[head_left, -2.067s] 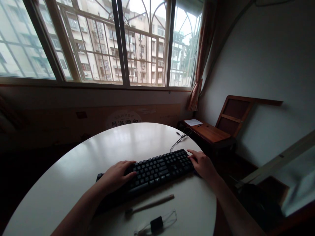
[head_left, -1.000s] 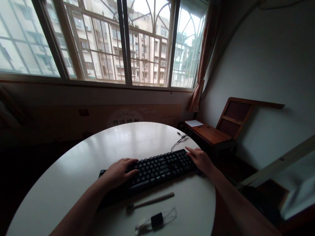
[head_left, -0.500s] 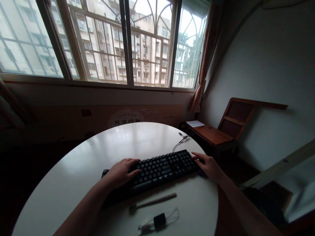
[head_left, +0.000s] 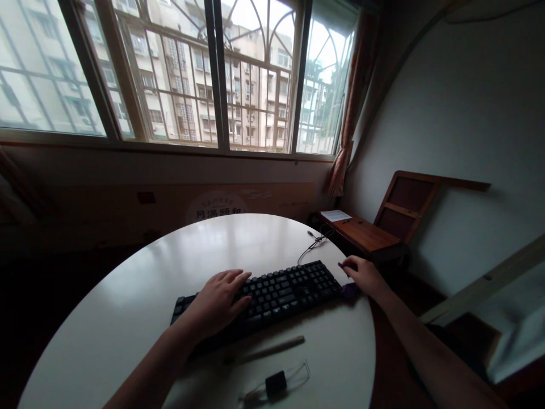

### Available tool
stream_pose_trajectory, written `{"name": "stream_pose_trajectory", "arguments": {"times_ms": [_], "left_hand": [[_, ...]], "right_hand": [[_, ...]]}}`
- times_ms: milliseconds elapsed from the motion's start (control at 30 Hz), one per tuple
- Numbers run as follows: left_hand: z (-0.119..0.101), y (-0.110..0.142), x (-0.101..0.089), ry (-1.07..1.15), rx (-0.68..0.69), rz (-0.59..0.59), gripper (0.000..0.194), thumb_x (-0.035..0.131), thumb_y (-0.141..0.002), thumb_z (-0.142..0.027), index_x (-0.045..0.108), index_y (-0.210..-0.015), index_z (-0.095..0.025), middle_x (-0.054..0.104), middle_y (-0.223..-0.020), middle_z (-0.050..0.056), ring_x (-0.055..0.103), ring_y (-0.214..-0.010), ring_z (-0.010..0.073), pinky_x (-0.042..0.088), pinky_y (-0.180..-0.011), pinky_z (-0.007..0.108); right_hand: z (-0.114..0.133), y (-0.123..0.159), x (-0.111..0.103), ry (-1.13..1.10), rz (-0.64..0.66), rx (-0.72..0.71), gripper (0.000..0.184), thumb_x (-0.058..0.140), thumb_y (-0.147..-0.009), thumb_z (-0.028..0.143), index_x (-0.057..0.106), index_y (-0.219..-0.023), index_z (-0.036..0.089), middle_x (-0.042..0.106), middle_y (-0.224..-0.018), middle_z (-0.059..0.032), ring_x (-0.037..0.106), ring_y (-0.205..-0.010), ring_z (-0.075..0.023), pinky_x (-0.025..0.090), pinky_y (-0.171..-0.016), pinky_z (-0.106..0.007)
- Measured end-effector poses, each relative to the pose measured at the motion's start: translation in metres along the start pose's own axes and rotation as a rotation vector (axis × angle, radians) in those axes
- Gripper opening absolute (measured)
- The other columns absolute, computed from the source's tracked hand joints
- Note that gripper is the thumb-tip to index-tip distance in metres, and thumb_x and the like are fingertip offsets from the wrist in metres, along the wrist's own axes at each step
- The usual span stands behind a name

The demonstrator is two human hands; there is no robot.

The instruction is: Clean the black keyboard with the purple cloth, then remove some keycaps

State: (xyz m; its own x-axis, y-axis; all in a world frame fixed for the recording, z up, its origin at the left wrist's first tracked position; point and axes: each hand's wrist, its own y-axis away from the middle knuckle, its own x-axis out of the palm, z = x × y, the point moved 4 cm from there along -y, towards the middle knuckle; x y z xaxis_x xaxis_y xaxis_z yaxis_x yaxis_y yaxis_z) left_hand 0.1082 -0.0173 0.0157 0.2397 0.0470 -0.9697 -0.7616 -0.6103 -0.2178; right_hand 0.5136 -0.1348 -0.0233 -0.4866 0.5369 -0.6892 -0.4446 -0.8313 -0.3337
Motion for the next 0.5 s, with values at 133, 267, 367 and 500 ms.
{"name": "stream_pose_trajectory", "arguments": {"times_ms": [133, 267, 367, 500], "left_hand": [[-0.024, -0.001, 0.011, 0.008, 0.075, 0.029, 0.060, 0.046, -0.092, -0.056, 0.044, -0.144, -0.028, 0.043, -0.151, 0.007, 0.038, -0.139, 0.0291, 0.027, -0.116, 0.048], [-0.031, -0.002, 0.024, 0.025, 0.120, 0.068, 0.063, 0.043, -0.092, -0.061, 0.040, -0.147, -0.030, 0.035, -0.156, 0.007, 0.031, -0.143, 0.0304, 0.021, -0.118, 0.052], [-0.029, -0.001, 0.029, 0.022, 0.125, 0.079, 0.065, 0.040, -0.092, -0.065, 0.039, -0.147, -0.032, 0.033, -0.156, 0.007, 0.029, -0.143, 0.0317, 0.020, -0.117, 0.055], [-0.029, -0.002, 0.029, 0.009, 0.122, 0.102, 0.068, 0.036, -0.091, -0.068, 0.036, -0.149, -0.033, 0.028, -0.158, 0.007, 0.024, -0.145, 0.0309, 0.017, -0.117, 0.056]], "right_hand": [[0.000, -0.022, -0.017, -0.010, -0.196, 0.041, 0.030, 0.055, -0.085, 0.042, 0.067, -0.096, 0.018, 0.072, -0.095, -0.0128, 0.065, -0.093, -0.0284, 0.046, -0.083, -0.038], [0.005, -0.037, -0.003, -0.097, -0.135, 0.059, 0.027, 0.062, -0.081, 0.043, 0.069, -0.086, 0.017, 0.073, -0.093, -0.0132, 0.066, -0.091, -0.0275, 0.049, -0.079, -0.035], [0.008, -0.042, 0.026, -0.212, 0.058, 0.096, 0.026, 0.071, -0.075, 0.041, 0.070, -0.071, 0.015, 0.072, -0.069, -0.0082, 0.068, -0.066, -0.0218, 0.052, -0.062, -0.029], [0.007, -0.044, 0.048, -0.327, 0.173, 0.171, 0.022, 0.072, -0.076, 0.035, 0.073, -0.075, 0.013, 0.074, -0.071, -0.0082, 0.068, -0.065, -0.0187, 0.052, -0.060, -0.025]]}}
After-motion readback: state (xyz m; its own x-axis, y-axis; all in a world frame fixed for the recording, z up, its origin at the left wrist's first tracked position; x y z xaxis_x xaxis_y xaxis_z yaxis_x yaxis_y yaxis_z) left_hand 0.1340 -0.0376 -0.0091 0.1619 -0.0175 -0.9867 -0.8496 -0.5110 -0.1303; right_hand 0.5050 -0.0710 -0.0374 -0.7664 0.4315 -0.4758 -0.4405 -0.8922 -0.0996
